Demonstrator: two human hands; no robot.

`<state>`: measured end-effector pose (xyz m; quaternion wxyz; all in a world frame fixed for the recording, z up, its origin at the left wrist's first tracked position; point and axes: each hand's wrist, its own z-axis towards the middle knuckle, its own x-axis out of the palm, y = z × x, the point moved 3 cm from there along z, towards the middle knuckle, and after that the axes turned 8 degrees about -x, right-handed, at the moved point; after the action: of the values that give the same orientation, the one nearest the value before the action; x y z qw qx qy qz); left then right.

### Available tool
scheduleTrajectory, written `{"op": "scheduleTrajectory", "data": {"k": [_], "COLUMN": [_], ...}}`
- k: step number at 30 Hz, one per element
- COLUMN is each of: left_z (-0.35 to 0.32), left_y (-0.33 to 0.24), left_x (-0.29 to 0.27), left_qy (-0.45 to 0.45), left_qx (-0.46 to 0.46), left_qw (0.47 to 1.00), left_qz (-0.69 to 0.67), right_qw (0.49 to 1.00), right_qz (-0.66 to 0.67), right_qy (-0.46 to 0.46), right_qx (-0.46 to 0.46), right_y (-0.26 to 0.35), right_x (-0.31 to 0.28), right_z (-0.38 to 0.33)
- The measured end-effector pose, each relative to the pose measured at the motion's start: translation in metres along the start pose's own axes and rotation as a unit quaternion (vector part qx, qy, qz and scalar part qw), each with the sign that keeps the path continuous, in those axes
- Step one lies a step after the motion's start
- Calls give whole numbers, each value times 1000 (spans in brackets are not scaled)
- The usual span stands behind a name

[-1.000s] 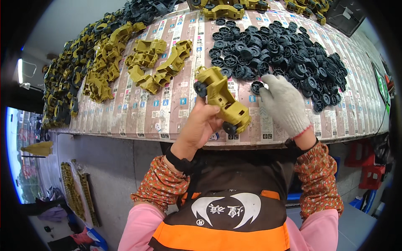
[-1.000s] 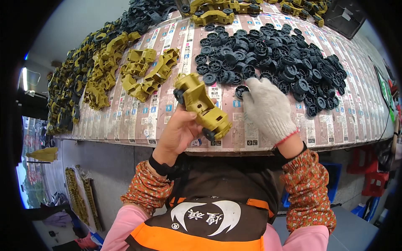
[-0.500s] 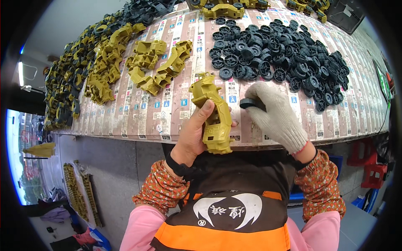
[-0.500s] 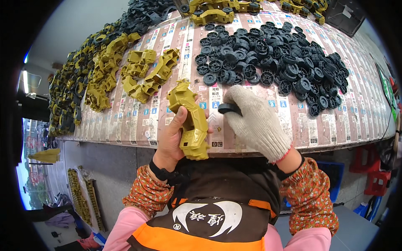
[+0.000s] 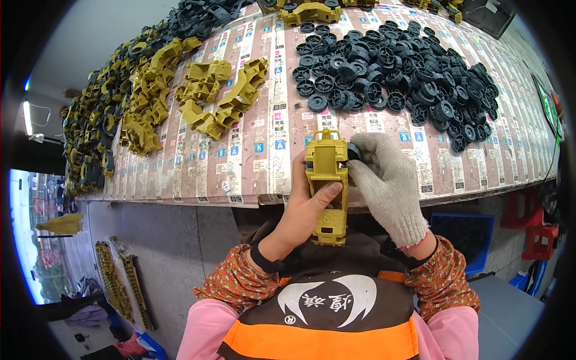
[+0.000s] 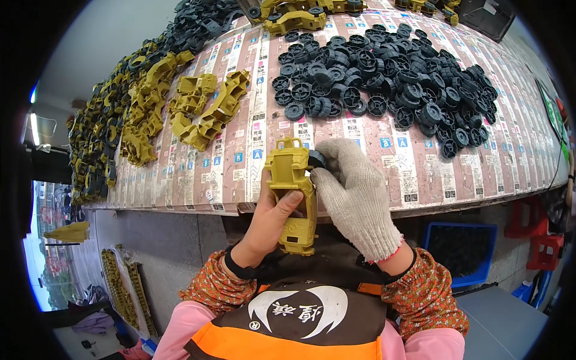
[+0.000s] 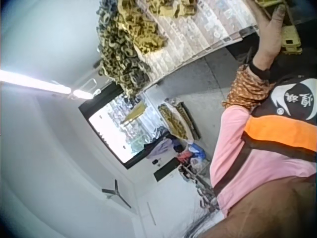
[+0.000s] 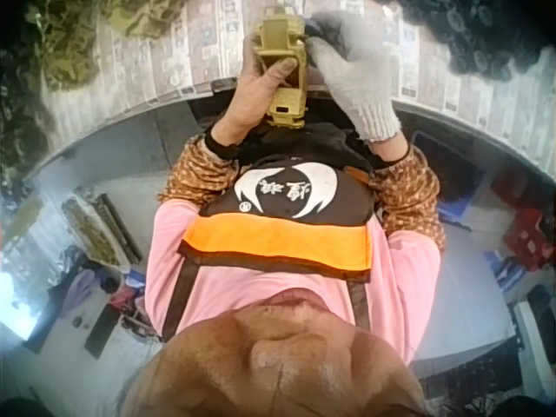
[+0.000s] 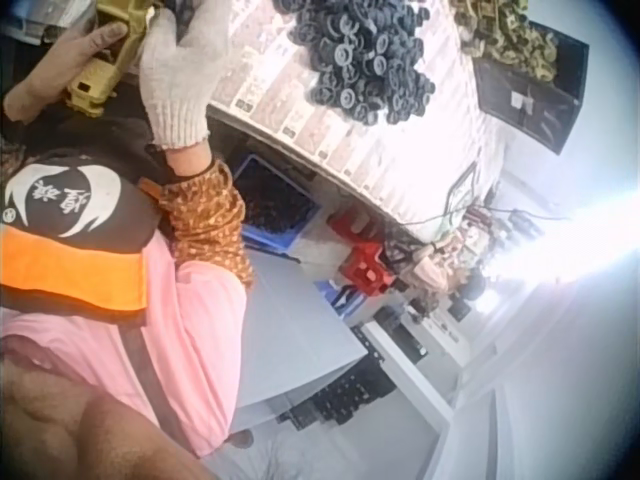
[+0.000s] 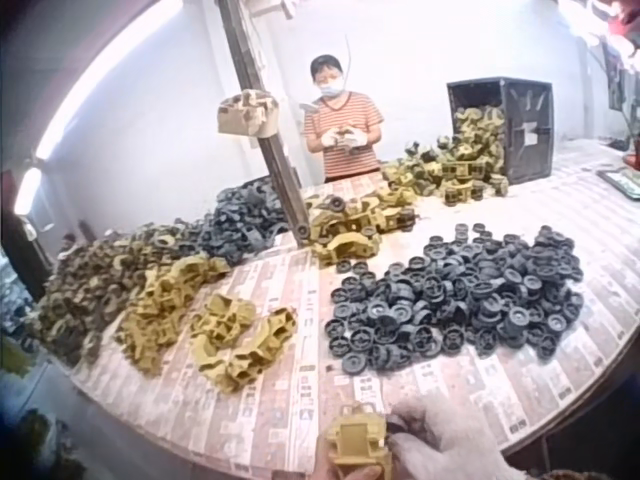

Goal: The person assembles yellow plastic toy excavators by hand, inserting black wheels into the chassis. They repeatedly pick up a yellow body, attach wheels, and place the completed unit on the table.

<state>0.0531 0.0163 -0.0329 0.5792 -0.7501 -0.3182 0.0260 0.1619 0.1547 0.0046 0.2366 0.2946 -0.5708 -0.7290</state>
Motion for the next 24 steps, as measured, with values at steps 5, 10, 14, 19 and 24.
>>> {"op": "scheduleTrajectory", "data": {"k": [5,10,14,19,24], "left_z": [2,1,1,-1,1], "left_y": [5,6,5,6,7], "left_x": [1,6,12,16,13], "left_qy": [0,-7,-8,-21,-33], "left_qx": [26,44,64,103,117], "left_qw": [1000,998,995,985,970], "left_qz": [14,50,73,140,209], "right_qw": [1000,999,998,992,983], "right_qz": [2,11,1,-63,-101], "right_qy": [-10,-32,-56,-78,-51], "right_qx": [11,5,-26,-83,-144], "right_y": [0,-6,-8,10,10], "right_x": [-2,-3,-4,-2,-4], "right_z": [-10,-14,-18,-27,-30]}}
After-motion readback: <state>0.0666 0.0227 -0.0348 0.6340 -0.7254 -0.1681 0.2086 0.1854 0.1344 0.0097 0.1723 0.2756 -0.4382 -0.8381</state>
